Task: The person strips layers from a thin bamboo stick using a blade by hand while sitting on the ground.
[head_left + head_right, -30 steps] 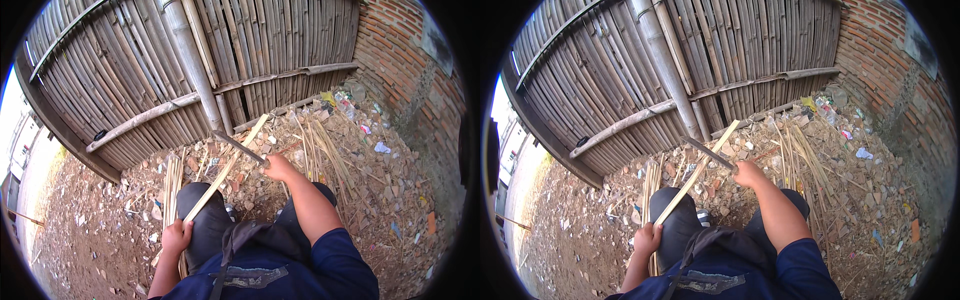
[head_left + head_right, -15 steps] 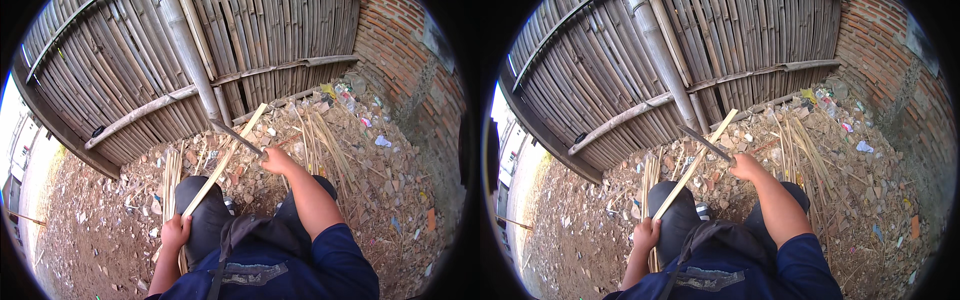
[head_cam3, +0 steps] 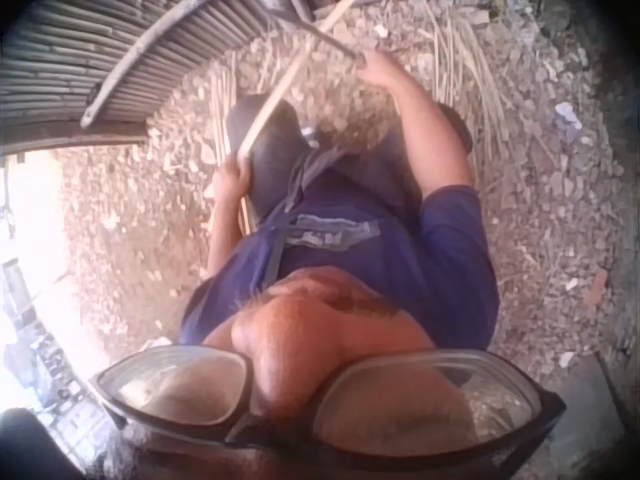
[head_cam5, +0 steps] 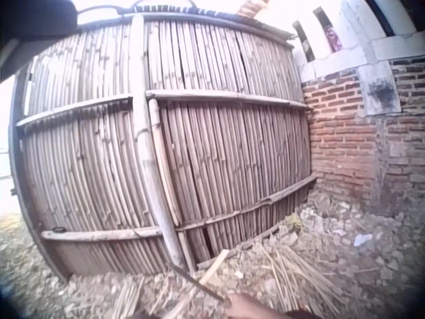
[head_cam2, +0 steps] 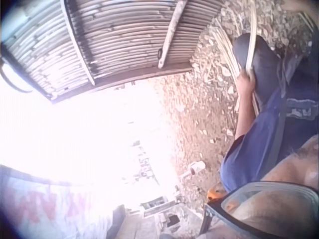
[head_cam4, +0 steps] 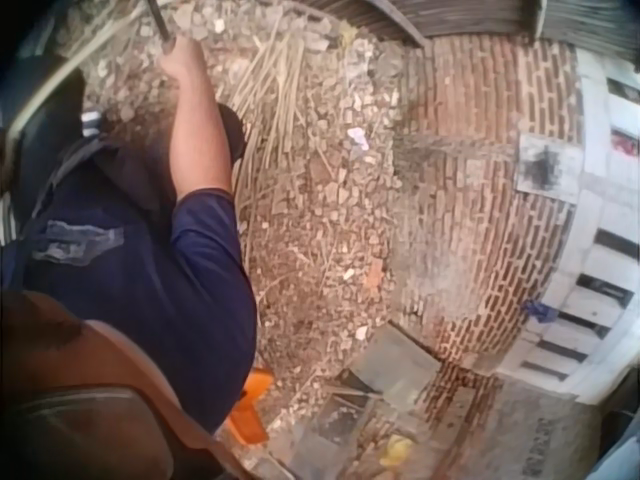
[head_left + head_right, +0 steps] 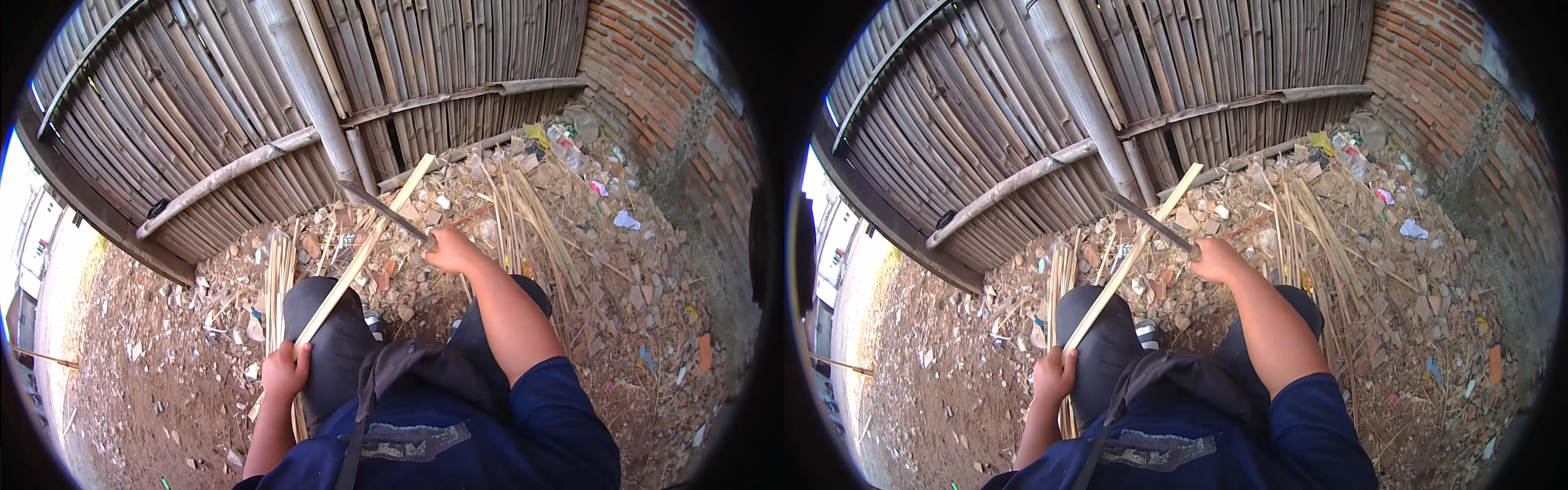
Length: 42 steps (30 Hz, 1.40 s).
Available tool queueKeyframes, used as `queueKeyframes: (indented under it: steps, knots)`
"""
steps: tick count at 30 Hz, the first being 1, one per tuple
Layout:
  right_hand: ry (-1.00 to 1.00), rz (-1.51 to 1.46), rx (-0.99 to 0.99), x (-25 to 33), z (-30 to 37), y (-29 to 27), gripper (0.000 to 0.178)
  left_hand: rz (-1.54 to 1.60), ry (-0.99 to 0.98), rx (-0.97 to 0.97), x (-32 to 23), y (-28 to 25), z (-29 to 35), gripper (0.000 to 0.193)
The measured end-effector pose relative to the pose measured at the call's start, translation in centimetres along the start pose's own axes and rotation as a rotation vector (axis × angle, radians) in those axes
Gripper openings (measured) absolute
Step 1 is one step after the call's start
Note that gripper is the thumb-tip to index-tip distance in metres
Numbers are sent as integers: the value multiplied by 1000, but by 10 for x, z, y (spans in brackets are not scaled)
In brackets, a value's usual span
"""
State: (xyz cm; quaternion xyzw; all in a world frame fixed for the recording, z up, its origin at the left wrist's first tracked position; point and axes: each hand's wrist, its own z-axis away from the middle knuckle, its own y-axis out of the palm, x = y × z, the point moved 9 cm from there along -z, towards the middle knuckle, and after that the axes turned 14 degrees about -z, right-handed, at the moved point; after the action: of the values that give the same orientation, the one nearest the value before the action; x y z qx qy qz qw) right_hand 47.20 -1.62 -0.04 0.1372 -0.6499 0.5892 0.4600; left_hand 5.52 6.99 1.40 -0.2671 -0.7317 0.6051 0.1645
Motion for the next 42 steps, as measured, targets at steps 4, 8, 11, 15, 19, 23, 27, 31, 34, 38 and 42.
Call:
queueKeyframes:
  steps: [4,8,11,15,19,23,27,31,34,38,42]
  knots:
    - [-1,-27,-5,-1,1,0,44,4,1,3,-2,-1,-1,46]
    - [-13,-10,-19,-4,-2,1,45,6,1,7,-1,0,-1,46]
    - [-24,-14,-23,-3,-1,1,48,10,6,1,-1,0,-1,46]
    - [-10,-26,-30,2,2,-2,45,4,6,-5,0,1,0,46]
    - [-12,-25,-39,1,2,-2,44,10,10,-9,0,2,0,46]
    - [-4,-30,-6,2,2,-2,47,28,17,-29,-1,0,0,46]
    - [-6,-30,8,-1,0,0,50,34,19,-36,-1,-1,-1,46]
    - [-42,-9,-33,-4,-1,1,50,26,15,-35,0,1,0,46]
    - [-15,-16,0,-3,-1,1,50,3,-7,-13,1,3,0,47]
    - [-2,-27,10,-1,0,0,48,3,-7,-11,2,4,0,47]
    - [-26,-31,-16,4,3,-3,45,18,1,-24,2,3,0,47]
